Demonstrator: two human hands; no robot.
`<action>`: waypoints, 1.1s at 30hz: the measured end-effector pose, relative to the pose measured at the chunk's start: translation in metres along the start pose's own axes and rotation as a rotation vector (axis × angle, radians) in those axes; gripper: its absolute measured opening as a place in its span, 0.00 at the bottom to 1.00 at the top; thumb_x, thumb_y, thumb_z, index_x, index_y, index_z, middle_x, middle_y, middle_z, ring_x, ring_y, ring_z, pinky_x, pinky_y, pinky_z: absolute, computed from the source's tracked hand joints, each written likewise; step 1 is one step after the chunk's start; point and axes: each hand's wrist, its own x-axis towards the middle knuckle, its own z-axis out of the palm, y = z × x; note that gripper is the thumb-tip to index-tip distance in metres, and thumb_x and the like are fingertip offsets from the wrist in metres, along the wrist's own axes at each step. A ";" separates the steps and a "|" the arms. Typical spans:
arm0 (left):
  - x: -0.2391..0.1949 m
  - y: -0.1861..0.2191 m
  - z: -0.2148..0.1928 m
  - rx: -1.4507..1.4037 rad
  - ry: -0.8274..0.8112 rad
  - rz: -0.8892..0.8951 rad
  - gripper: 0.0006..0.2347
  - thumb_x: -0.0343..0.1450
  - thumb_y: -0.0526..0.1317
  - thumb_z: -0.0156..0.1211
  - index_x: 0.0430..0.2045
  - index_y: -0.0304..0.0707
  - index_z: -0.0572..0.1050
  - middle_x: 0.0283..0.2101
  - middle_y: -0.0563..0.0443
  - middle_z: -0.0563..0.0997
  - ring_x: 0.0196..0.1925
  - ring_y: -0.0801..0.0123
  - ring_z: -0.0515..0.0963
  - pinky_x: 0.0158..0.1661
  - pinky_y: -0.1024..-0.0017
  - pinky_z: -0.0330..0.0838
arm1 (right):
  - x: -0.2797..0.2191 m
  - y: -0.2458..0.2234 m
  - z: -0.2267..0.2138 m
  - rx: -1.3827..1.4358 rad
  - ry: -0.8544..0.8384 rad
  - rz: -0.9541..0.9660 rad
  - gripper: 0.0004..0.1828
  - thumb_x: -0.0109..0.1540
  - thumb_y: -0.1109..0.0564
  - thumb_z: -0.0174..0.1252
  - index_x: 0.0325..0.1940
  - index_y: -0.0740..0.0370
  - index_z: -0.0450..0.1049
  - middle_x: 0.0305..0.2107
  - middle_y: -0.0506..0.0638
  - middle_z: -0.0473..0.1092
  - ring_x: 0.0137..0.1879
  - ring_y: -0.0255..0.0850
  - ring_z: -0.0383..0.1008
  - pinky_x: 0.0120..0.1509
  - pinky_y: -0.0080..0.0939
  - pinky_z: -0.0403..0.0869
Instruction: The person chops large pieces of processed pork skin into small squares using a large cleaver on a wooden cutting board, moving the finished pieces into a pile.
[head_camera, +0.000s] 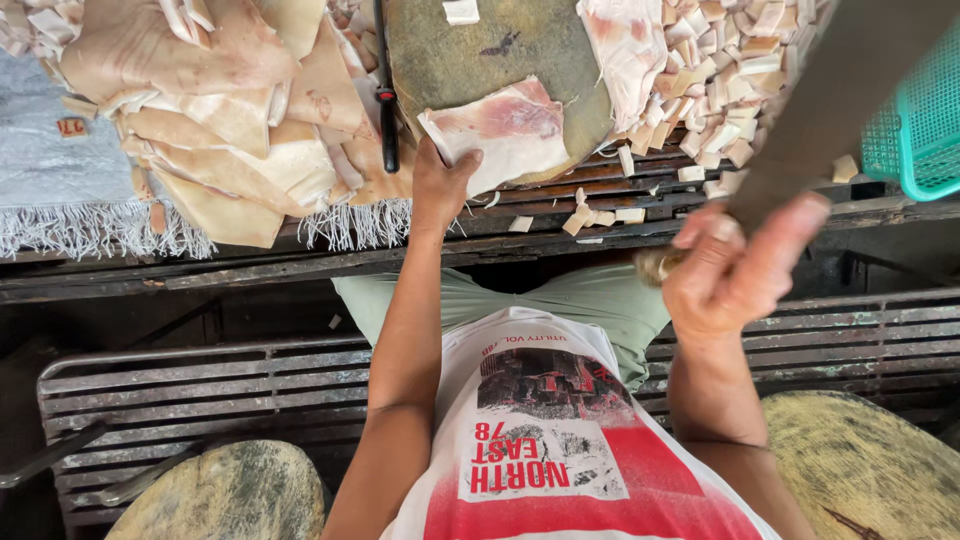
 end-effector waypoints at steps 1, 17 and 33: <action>0.001 0.002 0.000 -0.010 0.000 -0.002 0.18 0.67 0.33 0.68 0.49 0.27 0.70 0.44 0.45 0.81 0.45 0.66 0.83 0.46 0.70 0.77 | -0.004 0.004 0.007 0.088 0.053 0.018 0.36 0.76 0.67 0.45 0.83 0.46 0.41 0.39 0.57 0.76 0.29 0.36 0.72 0.34 0.40 0.77; 0.002 0.002 0.015 -0.029 0.016 -0.030 0.18 0.67 0.35 0.69 0.48 0.29 0.70 0.43 0.46 0.81 0.44 0.66 0.82 0.47 0.70 0.76 | -0.045 0.058 0.058 -0.343 -0.558 0.268 0.39 0.64 0.66 0.52 0.80 0.58 0.53 0.37 0.71 0.75 0.38 0.68 0.76 0.41 0.63 0.74; -0.009 0.019 0.001 0.226 -0.057 -0.150 0.27 0.64 0.41 0.69 0.54 0.26 0.66 0.39 0.39 0.83 0.38 0.59 0.86 0.36 0.66 0.82 | -0.031 0.014 0.057 -0.253 -0.566 0.136 0.38 0.65 0.69 0.53 0.80 0.60 0.54 0.30 0.63 0.76 0.32 0.54 0.79 0.38 0.53 0.79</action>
